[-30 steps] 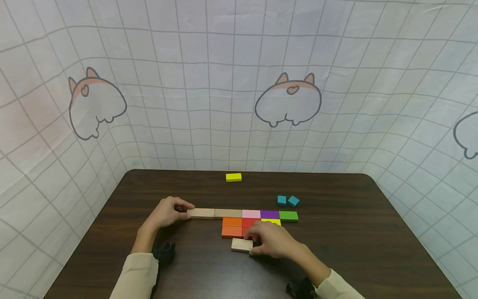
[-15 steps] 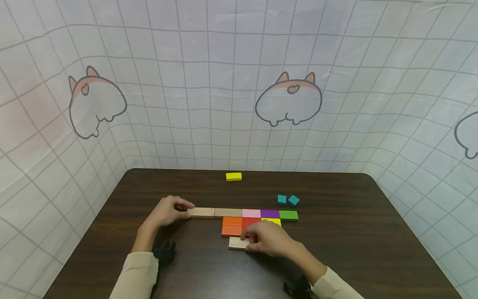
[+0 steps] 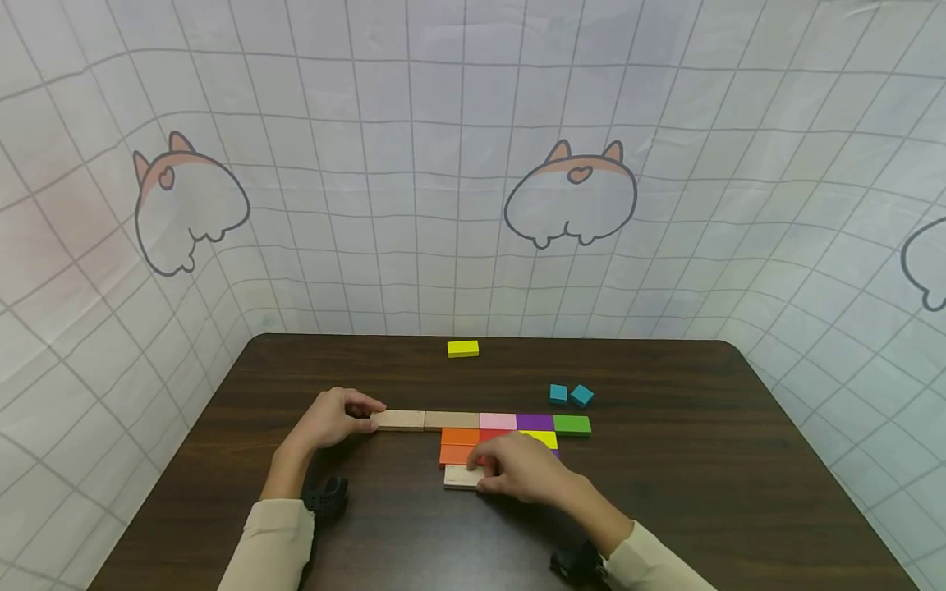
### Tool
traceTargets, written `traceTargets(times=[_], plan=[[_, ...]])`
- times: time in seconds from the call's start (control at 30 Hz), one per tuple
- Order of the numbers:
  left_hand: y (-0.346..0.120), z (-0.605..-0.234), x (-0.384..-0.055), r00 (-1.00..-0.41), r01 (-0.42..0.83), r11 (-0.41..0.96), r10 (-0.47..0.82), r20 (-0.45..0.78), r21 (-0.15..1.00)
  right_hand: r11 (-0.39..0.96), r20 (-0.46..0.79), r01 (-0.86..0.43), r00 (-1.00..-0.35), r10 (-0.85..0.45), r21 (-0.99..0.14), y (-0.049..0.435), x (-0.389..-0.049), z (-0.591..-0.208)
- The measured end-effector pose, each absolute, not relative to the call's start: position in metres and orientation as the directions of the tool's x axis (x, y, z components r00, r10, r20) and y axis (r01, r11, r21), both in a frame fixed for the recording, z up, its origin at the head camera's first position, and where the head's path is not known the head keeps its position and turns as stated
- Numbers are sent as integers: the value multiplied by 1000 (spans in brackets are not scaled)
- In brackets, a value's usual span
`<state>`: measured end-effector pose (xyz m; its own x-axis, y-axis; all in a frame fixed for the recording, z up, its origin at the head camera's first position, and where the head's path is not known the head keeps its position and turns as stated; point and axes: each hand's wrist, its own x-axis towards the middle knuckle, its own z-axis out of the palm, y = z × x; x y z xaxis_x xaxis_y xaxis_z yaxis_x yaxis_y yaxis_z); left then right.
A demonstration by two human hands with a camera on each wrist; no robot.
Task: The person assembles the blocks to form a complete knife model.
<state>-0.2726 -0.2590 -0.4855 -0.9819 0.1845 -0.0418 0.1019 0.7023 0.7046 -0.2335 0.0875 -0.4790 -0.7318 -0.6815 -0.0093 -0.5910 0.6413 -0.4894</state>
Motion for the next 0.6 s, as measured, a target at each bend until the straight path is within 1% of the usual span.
traceTargets(times=[0.2,0.6], plan=[[-259,-486,-273,-982,104,705,186,-41,702,645,-6,-603,-728,-685,-469,83,-234,-478],[-260,-486,-273,-980,107,702,192,-42,704,637,0,-608,-723,-691,-475,79,-234,-477]])
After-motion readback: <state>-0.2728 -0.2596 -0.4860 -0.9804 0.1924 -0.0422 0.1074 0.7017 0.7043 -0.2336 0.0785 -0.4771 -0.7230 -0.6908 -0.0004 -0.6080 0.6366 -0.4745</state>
